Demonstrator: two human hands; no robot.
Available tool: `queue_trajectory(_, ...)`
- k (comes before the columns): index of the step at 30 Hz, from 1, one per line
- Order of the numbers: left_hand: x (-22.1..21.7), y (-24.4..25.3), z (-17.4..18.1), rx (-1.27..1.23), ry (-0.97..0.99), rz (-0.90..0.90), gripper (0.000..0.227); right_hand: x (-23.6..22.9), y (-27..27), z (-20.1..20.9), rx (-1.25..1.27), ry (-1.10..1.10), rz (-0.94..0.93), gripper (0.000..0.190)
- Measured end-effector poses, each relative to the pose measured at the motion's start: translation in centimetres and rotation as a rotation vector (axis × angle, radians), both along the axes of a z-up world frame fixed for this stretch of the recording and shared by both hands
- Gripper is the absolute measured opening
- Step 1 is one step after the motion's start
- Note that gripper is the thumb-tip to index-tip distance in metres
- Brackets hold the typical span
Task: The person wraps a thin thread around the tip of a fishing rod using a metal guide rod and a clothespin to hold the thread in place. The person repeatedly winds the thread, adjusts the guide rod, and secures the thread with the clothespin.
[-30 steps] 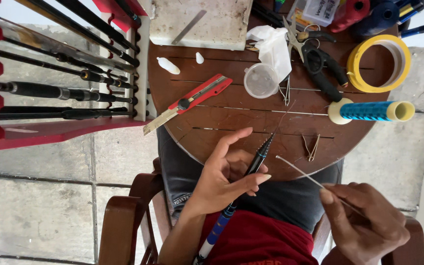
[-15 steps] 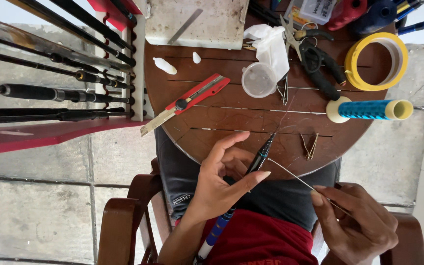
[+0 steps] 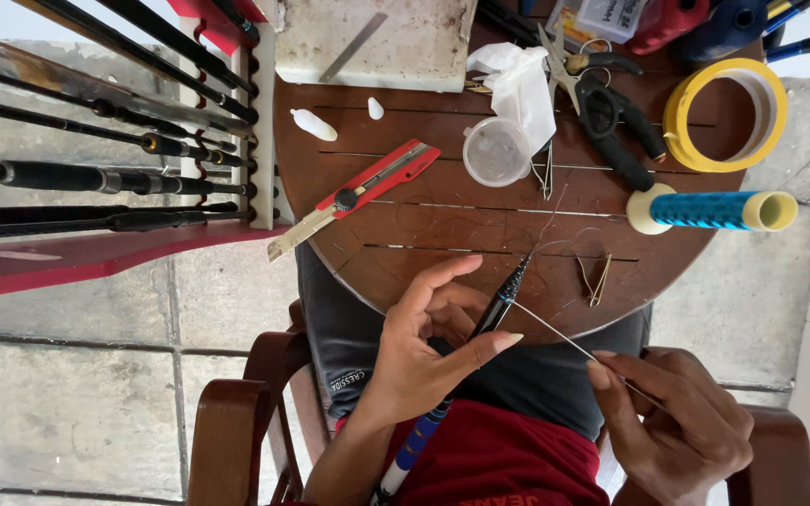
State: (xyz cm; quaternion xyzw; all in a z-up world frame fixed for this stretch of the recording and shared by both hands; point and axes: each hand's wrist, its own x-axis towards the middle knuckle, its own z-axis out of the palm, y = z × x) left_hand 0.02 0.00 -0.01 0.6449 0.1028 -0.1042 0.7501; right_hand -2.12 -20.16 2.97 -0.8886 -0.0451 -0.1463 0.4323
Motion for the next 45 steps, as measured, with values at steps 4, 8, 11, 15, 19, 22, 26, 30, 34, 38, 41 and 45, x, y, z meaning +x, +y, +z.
queue_trajectory(4,0.0,0.0,0.0,0.009,-0.021,-0.005,0.065,0.1,0.0,0.2,-0.006,-0.003,0.018,0.012)
queue_trajectory(8,0.0,0.0,-0.1,0.007,-0.012,0.003,0.066,-0.1,-0.2,0.2,-0.022,0.025,-0.006,0.012)
queue_trajectory(11,0.0,0.0,-0.1,-0.003,-0.016,-0.001,0.066,-0.2,0.0,0.5,-0.019,0.043,-0.023,0.012)
queue_trajectory(15,0.2,0.1,0.0,-0.061,0.015,-0.011,0.063,-0.4,0.4,1.3,0.004,0.138,-0.11,0.008)
queue_trajectory(19,1.2,-0.5,-1.5,-0.194,0.156,-0.017,0.057,-0.5,-1.0,-0.8,0.039,-0.037,-0.105,0.013)
queue_trajectory(22,1.3,-1.5,-3.9,-0.322,0.188,-0.062,0.056,0.4,-1.3,-1.3,-0.009,-0.106,-0.151,0.016)
queue_trajectory(26,1.5,-2.9,-5.8,-0.356,0.249,-0.125,0.052,4.4,2.1,0.5,-0.083,0.042,0.037,0.01)
queue_trajectory(30,1.1,-3.9,-8.3,-0.416,0.17,-0.185,0.025,9.0,5.8,0.0,-0.258,-0.098,0.328,0.009)
queue_trajectory(34,-0.9,-7.0,-17.2,-0.473,0.032,-0.141,0.013,12.0,10.2,-2.7,-0.187,-0.152,0.423,0.01)
queue_trajectory(38,0.6,-5.4,-12.6,-0.358,-0.111,-0.204,0.037,14.3,13.3,-4.7,-0.598,0.37,0.53,0.017)
queue_trajectory(41,0.9,-4.8,-11.5,-0.372,-0.127,-0.202,0.032,15.6,14.8,-6.7,-0.687,0.568,0.584,0.022)
queue_trajectory(45,0.9,-4.4,-11.3,-0.398,-0.033,-0.19,0.006,16.0,15.8,-6.3,-0.716,0.597,0.585,0.027)
